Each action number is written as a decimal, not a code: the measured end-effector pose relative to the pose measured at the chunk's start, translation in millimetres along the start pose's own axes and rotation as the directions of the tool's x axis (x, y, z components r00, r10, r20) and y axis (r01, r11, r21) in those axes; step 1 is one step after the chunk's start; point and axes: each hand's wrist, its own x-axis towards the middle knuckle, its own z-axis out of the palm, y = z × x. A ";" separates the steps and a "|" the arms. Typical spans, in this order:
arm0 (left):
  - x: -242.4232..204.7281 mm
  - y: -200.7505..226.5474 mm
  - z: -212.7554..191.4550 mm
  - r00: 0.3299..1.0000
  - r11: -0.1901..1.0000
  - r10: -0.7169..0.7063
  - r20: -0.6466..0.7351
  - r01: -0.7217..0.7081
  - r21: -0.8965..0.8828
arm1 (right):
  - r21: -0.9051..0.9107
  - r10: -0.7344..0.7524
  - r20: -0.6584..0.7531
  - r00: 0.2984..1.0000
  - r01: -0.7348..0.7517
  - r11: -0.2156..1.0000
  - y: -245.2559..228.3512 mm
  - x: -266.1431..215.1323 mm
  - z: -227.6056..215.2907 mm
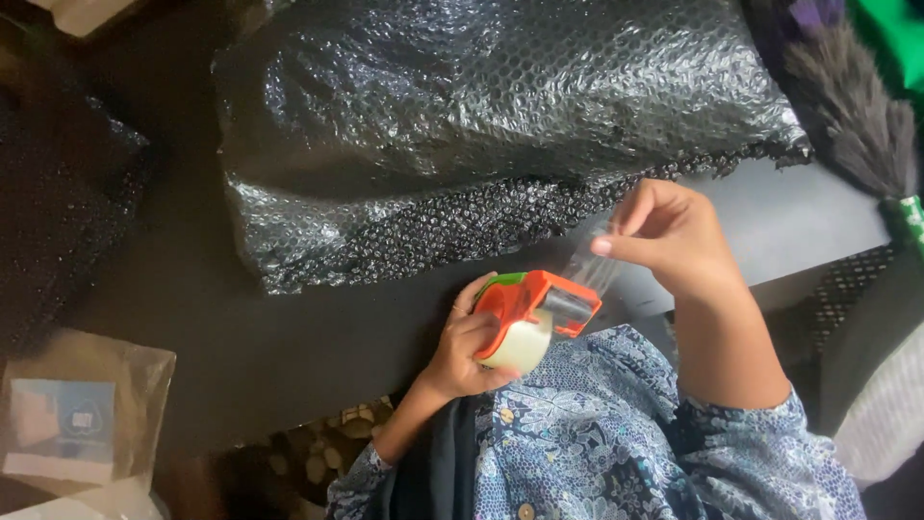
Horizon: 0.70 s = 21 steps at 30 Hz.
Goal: Wrapping an item in black bubble wrap and securing it with adhesive tape using a dispenser.
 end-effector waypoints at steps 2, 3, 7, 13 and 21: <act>12.5 10.7 -9.2 1.000 1.000 0.016 0.016 -0.016 -0.001 | 0.010 0.022 0.004 1.000 -0.022 1.000 -0.5 2.3 8.9; 19.6 15.4 -13.9 0.999 0.999 0.034 0.027 -0.034 0.001 | 0.018 0.040 0.013 0.999 -0.040 0.999 -1.0 4.3 13.4; 17.4 15.6 -16.2 0.998 0.999 0.029 0.057 -0.027 -0.028 | -0.019 0.116 0.026 0.993 -0.115 0.993 23.5 7.0 21.3; 11.5 11.9 -13.4 0.997 0.998 0.058 0.059 -0.057 -0.028 | 0.146 0.286 0.067 0.956 -0.293 0.945 81.3 -13.3 18.3; 17.8 17.8 -8.1 0.993 0.994 0.113 0.030 -0.113 0.000 | 0.124 0.310 -0.068 0.948 -0.300 0.946 86.4 -32.3 12.7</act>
